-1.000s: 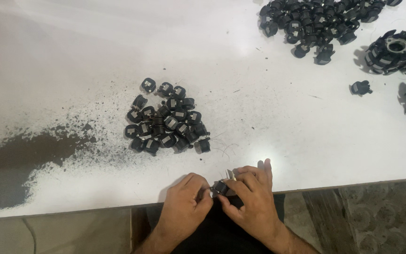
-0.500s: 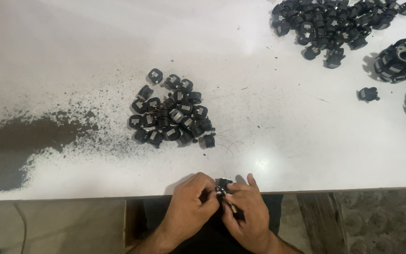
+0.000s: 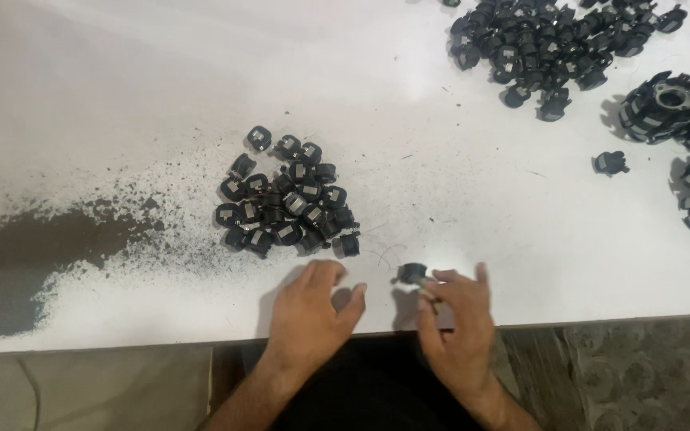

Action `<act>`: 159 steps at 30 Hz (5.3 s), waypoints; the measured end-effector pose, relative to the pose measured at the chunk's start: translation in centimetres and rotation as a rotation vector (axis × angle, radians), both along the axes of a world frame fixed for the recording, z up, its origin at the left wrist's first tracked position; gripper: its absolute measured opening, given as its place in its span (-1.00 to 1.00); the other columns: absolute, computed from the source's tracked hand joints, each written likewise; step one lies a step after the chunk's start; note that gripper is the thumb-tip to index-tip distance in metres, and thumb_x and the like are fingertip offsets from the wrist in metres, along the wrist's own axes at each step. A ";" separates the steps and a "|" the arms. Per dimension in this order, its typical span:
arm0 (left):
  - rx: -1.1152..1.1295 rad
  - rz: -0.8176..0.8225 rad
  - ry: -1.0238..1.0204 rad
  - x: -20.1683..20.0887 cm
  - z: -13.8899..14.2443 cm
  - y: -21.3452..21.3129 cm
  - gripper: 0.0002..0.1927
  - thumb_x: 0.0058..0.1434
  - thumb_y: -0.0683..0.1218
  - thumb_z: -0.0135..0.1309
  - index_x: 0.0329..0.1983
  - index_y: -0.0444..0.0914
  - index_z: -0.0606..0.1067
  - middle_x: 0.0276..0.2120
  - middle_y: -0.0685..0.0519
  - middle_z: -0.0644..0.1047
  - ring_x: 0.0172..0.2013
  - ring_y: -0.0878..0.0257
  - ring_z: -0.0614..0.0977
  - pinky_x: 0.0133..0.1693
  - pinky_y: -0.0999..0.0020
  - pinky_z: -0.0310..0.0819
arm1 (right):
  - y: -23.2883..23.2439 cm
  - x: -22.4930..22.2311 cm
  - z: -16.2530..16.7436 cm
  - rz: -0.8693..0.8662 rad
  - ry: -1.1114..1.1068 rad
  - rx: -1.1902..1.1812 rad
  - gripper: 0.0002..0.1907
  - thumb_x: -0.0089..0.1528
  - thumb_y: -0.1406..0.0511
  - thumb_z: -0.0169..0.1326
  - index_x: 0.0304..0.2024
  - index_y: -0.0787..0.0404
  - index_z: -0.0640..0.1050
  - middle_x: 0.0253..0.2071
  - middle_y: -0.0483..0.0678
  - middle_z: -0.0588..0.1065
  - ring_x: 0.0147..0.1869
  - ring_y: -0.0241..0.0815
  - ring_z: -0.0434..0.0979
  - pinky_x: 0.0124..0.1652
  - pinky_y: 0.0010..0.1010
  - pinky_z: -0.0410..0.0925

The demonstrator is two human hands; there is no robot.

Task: The person sits at a white worktable covered with piles of small black plastic components and uses a small hand tool to work on one component at a time, manipulating its parts and setting finished pieces onto a growing pile on the table.

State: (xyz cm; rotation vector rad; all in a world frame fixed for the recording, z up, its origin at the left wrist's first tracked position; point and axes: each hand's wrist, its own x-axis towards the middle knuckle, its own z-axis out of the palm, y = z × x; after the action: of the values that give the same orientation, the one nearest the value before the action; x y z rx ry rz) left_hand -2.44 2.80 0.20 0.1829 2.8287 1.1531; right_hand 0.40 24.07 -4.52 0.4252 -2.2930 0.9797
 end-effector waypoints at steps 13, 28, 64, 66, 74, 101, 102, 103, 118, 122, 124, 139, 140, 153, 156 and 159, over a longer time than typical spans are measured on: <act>-0.009 -0.177 0.305 0.8 -0.3 -1.7 -0.56 0.07 -0.11 0.26 0.05 -0.22 0.54 -0.04 0.04 0.62 0.30 -0.02 0.41 0.34 -0.16 0.01 | 2.0 0.9 1.5 0.059 -0.194 0.070 -0.75 0.06 0.47 0.15 -0.23 0.12 0.64 -0.16 -0.11 0.53 0.32 -0.03 0.41 0.50 0.23 -0.12; 0.049 -0.180 0.166 2.4 0.0 -0.3 -0.74 0.12 -0.01 0.29 -0.17 -0.21 0.64 0.12 -0.02 0.49 0.33 -0.01 0.31 0.36 -0.20 -0.13 | -3.0 0.6 2.1 0.186 -0.215 0.240 -0.56 -0.07 0.26 0.39 -0.15 0.19 0.63 -0.09 -0.05 0.48 0.27 0.00 0.39 0.39 0.38 -0.17; -0.142 -0.049 0.604 5.2 -2.7 -0.6 -0.79 0.12 -0.12 0.28 -0.19 -0.18 0.56 0.09 0.01 0.48 0.24 0.07 0.44 0.33 -0.16 0.10 | -3.5 2.5 0.5 0.238 -0.085 -0.049 -0.66 0.03 0.48 0.30 -0.18 0.19 0.51 -0.25 -0.04 0.55 0.10 0.01 0.62 0.38 0.28 0.13; -0.107 -0.054 0.598 5.3 -2.8 -0.6 -0.81 0.11 -0.14 0.27 -0.21 -0.18 0.55 0.09 0.02 0.49 0.24 0.08 0.45 0.33 -0.16 0.11 | -3.7 2.6 0.6 0.237 -0.085 -0.060 -0.67 0.04 0.49 0.30 -0.19 0.19 0.51 -0.26 -0.04 0.55 0.09 0.01 0.63 0.37 0.28 0.16; -0.142 -0.119 0.733 5.2 -3.7 -1.1 -0.86 0.15 -0.14 0.28 -0.24 -0.16 0.56 0.10 0.04 0.49 0.27 0.10 0.41 0.36 -0.13 0.12 | -4.0 2.4 0.7 0.231 -0.118 -0.058 -0.69 0.02 0.50 0.29 -0.22 0.20 0.53 -0.29 -0.05 0.54 0.05 -0.03 0.65 0.37 0.29 0.19; 0.066 -0.044 0.447 4.7 -3.6 -1.1 -0.86 0.08 -0.18 0.24 -0.28 -0.20 0.55 -0.09 0.08 0.63 0.17 0.10 0.54 0.35 -0.18 0.01 | -4.0 3.1 -1.4 0.291 -0.040 -0.046 -0.64 0.08 0.53 0.29 -0.13 0.20 0.49 -0.24 -0.08 0.52 0.15 -0.05 0.64 0.41 0.19 0.15; 0.067 -0.053 0.441 4.6 -3.6 -1.1 -0.86 0.09 -0.18 0.23 -0.28 -0.20 0.55 -0.08 0.07 0.63 0.17 0.10 0.53 0.35 -0.18 0.00 | -4.0 3.0 -1.2 0.282 -0.047 -0.035 -0.64 0.07 0.53 0.29 -0.14 0.20 0.50 -0.23 -0.07 0.53 0.13 -0.06 0.64 0.41 0.19 0.15; 0.069 -0.062 0.433 4.6 -3.6 -1.2 -0.86 0.09 -0.19 0.23 -0.27 -0.20 0.55 -0.07 0.07 0.63 0.17 0.10 0.53 0.35 -0.18 -0.01 | -4.1 3.0 -1.0 0.273 -0.055 -0.023 -0.65 0.07 0.52 0.30 -0.15 0.20 0.51 -0.22 -0.06 0.53 0.12 -0.07 0.64 0.40 0.19 0.16; 0.039 -0.011 0.476 5.1 -4.0 -1.4 -0.60 0.12 -0.14 0.25 0.03 -0.32 0.49 -0.17 0.05 0.59 0.05 0.08 0.59 0.35 -0.24 0.04 | -3.1 0.8 2.3 0.176 -0.147 0.155 -0.55 0.02 0.28 0.34 -0.04 0.23 0.61 -0.13 0.01 0.48 0.25 0.10 0.41 0.39 0.30 -0.10; -0.063 0.060 0.486 5.3 -4.0 -1.4 -0.69 0.07 -0.14 0.28 -0.10 -0.22 0.54 -0.17 0.06 0.55 0.00 0.11 0.57 0.34 -0.22 0.08 | -3.7 0.0 2.0 0.166 -0.162 0.205 -0.57 -0.01 0.23 0.41 -0.12 0.22 0.64 -0.10 -0.02 0.48 0.25 0.07 0.39 0.39 0.33 -0.12; -0.084 0.110 0.516 5.6 -3.6 -1.4 -0.79 0.10 -0.12 0.29 -0.21 -0.15 0.56 -0.20 0.10 0.51 0.03 0.13 0.54 0.35 -0.19 0.11 | -3.7 0.2 1.8 0.142 -0.144 0.171 -0.60 -0.02 0.23 0.42 -0.17 0.21 0.63 -0.12 -0.04 0.47 0.24 0.03 0.41 0.41 0.33 -0.10; 0.055 0.021 0.506 5.4 -2.6 -1.7 -0.86 0.08 -0.14 0.25 -0.27 -0.16 0.58 0.10 0.05 0.49 0.32 0.04 0.40 0.41 -0.19 0.02 | -3.4 0.6 1.1 0.140 -0.140 0.127 -0.62 -0.06 0.26 0.44 -0.24 0.21 0.61 -0.16 -0.05 0.47 0.20 0.00 0.44 0.41 0.35 -0.07; 0.048 0.022 0.506 5.4 -2.6 -1.7 -0.84 0.06 -0.14 0.26 -0.27 -0.17 0.58 0.10 0.03 0.48 0.31 0.01 0.40 0.39 -0.21 0.01 | -3.4 0.6 1.1 0.145 -0.136 0.129 -0.62 -0.06 0.26 0.44 -0.24 0.21 0.61 -0.16 -0.05 0.47 0.21 0.00 0.44 0.41 0.34 -0.07; -0.035 -0.069 0.649 4.5 -3.4 -1.8 -0.80 0.07 -0.17 0.28 -0.22 -0.16 0.58 0.11 -0.02 0.45 0.26 0.01 0.43 0.30 -0.13 0.26 | -3.4 0.6 1.0 0.128 -0.175 0.123 -0.62 -0.08 0.25 0.44 -0.27 0.22 0.62 -0.17 -0.03 0.48 0.19 0.00 0.43 0.39 0.37 -0.07; -0.103 -0.180 0.707 4.3 -3.1 -2.0 -0.80 0.08 -0.17 0.28 -0.22 -0.18 0.57 0.10 -0.04 0.44 0.23 -0.03 0.44 0.26 -0.10 0.30 | -3.4 0.6 1.0 0.126 -0.180 0.120 -0.62 -0.08 0.25 0.44 -0.27 0.22 0.61 -0.17 -0.03 0.48 0.19 0.00 0.43 0.39 0.39 -0.06; -0.062 -0.251 0.684 4.3 -2.4 -1.7 -0.78 0.06 -0.19 0.27 -0.19 -0.21 0.58 0.08 -0.04 0.45 0.18 -0.02 0.49 0.16 0.00 0.41 | -3.2 0.6 1.1 0.165 -0.195 0.143 -0.60 -0.08 0.26 0.43 -0.23 0.22 0.63 -0.15 -0.03 0.48 0.20 0.00 0.44 0.39 0.40 -0.06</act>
State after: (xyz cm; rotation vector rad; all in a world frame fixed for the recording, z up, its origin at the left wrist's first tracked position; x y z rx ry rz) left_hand 1.83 1.13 -2.20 1.0826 3.2422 1.0996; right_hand 0.95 20.92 -3.42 0.6112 -2.5475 0.9763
